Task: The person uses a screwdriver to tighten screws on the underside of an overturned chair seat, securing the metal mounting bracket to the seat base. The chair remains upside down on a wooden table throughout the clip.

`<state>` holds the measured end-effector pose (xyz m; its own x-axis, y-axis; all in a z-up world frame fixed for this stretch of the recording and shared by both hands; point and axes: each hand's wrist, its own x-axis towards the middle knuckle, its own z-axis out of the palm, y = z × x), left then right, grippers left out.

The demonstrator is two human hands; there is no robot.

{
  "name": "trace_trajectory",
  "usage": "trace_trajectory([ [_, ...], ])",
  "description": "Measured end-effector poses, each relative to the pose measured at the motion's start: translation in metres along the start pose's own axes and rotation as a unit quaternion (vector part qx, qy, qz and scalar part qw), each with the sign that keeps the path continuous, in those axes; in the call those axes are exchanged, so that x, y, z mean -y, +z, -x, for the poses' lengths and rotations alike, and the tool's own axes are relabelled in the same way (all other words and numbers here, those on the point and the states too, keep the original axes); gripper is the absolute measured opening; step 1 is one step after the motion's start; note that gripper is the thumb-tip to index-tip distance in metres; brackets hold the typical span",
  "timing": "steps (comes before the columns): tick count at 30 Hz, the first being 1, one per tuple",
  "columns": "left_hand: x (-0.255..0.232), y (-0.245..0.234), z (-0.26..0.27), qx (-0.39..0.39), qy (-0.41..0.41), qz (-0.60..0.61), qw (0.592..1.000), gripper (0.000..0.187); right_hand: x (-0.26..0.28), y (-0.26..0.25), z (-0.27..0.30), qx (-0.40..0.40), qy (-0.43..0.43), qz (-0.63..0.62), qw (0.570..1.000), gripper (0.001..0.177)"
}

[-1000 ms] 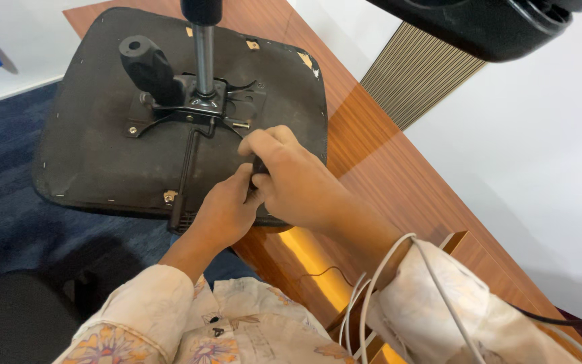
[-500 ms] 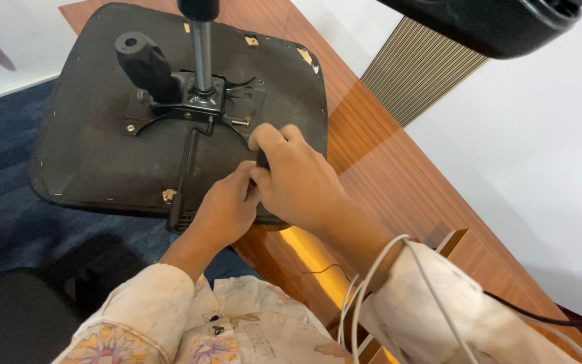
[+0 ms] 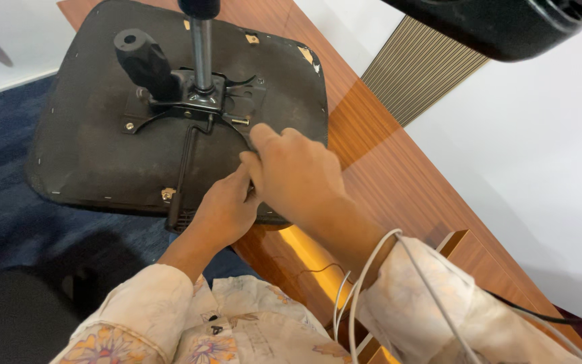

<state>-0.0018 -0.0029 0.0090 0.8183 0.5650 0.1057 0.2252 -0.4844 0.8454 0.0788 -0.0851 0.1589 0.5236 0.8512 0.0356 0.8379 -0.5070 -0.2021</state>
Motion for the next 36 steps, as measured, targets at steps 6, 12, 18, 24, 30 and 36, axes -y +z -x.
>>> trace_trajectory([
  [6, -0.015, -0.008, 0.000, 0.007, -0.018, 0.006, 1.000, 0.031, -0.009, -0.012, 0.006, 0.068, -0.039, -0.030, 0.996, 0.030],
  [12, -0.014, -0.008, 0.002, 0.014, -0.019, -0.010, 1.000, 0.029, 0.002, -0.004, 0.013, 0.055, 0.005, -0.043, 0.998, 0.024],
  [18, -0.013, -0.007, 0.000, 0.032, -0.038, -0.036, 0.998, 0.028, -0.003, 0.007, 0.005, -0.008, 0.023, -0.006, 1.000, 0.034],
  [24, -0.017, -0.012, 0.005, 0.002, 0.022, -0.027, 0.999, 0.040, -0.025, -0.008, 0.010, 0.048, 0.027, -0.026, 0.998, 0.035],
  [30, -0.019, -0.013, 0.009, 0.034, 0.006, -0.063, 0.997, 0.033, -0.019, -0.010, 0.027, 0.062, 0.038, -0.068, 0.995, 0.033],
  [36, -0.013, -0.010, 0.008, 0.057, 0.002, -0.115, 0.992, 0.025, 0.002, -0.005, 0.024, 0.094, 0.114, -0.014, 0.989, 0.037],
])
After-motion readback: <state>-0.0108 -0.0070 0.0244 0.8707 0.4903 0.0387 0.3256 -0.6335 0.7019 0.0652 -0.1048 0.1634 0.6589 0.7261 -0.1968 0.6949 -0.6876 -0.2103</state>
